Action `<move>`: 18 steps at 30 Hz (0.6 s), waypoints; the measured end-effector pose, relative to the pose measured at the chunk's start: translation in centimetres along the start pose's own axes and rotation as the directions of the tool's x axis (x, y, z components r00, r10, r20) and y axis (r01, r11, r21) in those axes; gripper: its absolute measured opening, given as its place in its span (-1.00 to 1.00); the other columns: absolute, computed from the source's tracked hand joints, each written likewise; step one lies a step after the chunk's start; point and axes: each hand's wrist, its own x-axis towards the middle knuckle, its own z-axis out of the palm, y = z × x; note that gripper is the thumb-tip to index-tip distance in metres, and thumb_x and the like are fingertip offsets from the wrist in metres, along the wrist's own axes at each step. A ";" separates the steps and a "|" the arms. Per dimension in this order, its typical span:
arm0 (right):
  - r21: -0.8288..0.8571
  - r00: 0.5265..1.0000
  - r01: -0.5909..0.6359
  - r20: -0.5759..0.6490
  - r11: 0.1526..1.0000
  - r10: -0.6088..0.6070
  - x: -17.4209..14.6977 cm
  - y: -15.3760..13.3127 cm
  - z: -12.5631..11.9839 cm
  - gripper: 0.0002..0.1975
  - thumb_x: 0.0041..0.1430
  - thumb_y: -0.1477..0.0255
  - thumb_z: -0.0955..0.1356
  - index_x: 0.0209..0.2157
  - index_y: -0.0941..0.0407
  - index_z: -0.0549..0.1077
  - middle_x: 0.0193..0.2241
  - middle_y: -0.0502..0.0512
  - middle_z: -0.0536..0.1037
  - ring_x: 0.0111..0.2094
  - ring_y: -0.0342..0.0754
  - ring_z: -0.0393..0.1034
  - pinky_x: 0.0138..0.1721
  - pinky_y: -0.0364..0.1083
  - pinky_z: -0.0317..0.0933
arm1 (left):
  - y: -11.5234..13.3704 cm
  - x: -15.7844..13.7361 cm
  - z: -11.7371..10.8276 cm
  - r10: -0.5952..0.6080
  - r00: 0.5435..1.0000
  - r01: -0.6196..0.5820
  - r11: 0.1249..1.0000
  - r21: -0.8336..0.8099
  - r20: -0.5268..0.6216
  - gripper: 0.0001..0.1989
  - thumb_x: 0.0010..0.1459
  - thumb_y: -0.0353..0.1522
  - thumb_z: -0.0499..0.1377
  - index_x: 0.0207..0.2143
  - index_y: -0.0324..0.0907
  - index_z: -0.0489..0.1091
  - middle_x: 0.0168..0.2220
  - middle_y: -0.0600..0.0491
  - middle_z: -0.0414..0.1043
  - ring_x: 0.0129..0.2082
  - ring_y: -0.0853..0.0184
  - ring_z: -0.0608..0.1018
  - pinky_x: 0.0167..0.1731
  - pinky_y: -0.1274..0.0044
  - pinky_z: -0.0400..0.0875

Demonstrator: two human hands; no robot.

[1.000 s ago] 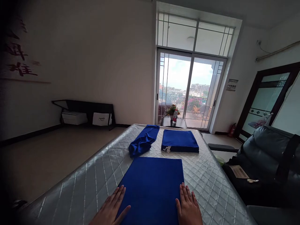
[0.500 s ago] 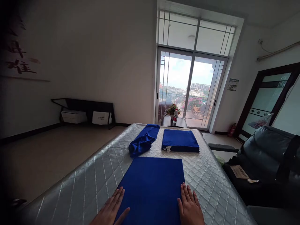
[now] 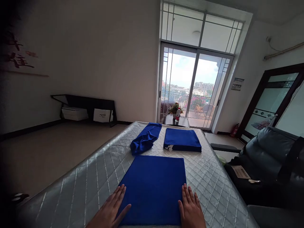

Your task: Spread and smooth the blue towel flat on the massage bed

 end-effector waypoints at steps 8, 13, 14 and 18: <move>0.026 1.000 0.001 0.008 1.000 -0.001 -0.3 0.0 -0.1 -0.33 0.37 0.07 -0.06 0.36 0.14 -0.18 0.38 -0.07 -0.25 0.39 -0.03 -0.36 0.38 0.11 -0.33 | -1.1 -0.7 0.8 0.081 0.991 -0.081 0.997 0.007 -0.106 -0.31 0.34 0.02 -0.22 0.40 -0.10 -0.16 0.40 0.00 0.00 0.36 0.17 0.14 0.24 0.25 0.22; -0.007 1.000 0.009 0.025 1.000 -0.009 0.0 0.3 0.3 -0.32 0.36 0.08 -0.04 0.36 0.16 -0.17 0.37 -0.05 -0.25 0.39 0.00 -0.36 0.38 0.11 -0.34 | -1.9 -0.8 0.4 0.122 0.988 -0.117 0.991 0.059 -0.093 -0.30 0.34 0.02 -0.21 0.40 -0.09 -0.18 0.38 -0.03 0.07 0.34 0.15 0.18 0.22 0.25 0.24; -0.011 1.000 0.010 0.024 1.000 -0.010 0.1 0.3 0.3 -0.32 0.36 0.08 -0.03 0.36 0.17 -0.17 0.37 -0.04 -0.26 0.39 0.00 -0.36 0.38 0.12 -0.34 | -2.2 -0.7 0.4 0.125 0.989 -0.119 0.990 0.075 -0.084 -0.31 0.34 0.02 -0.22 0.40 -0.09 -0.16 0.37 -0.04 0.10 0.34 0.14 0.19 0.22 0.24 0.24; -0.001 1.000 0.020 0.009 1.000 -0.020 0.4 0.6 0.8 -0.32 0.36 0.08 -0.02 0.36 0.17 -0.15 0.37 -0.03 -0.23 0.39 0.02 -0.33 0.37 0.14 -0.32 | -3.6 -0.1 0.8 0.169 0.984 -0.161 0.979 0.126 -0.059 -0.39 0.36 -0.01 -0.22 0.35 -0.02 0.04 0.29 -0.03 0.26 0.30 0.13 0.26 0.19 0.24 0.28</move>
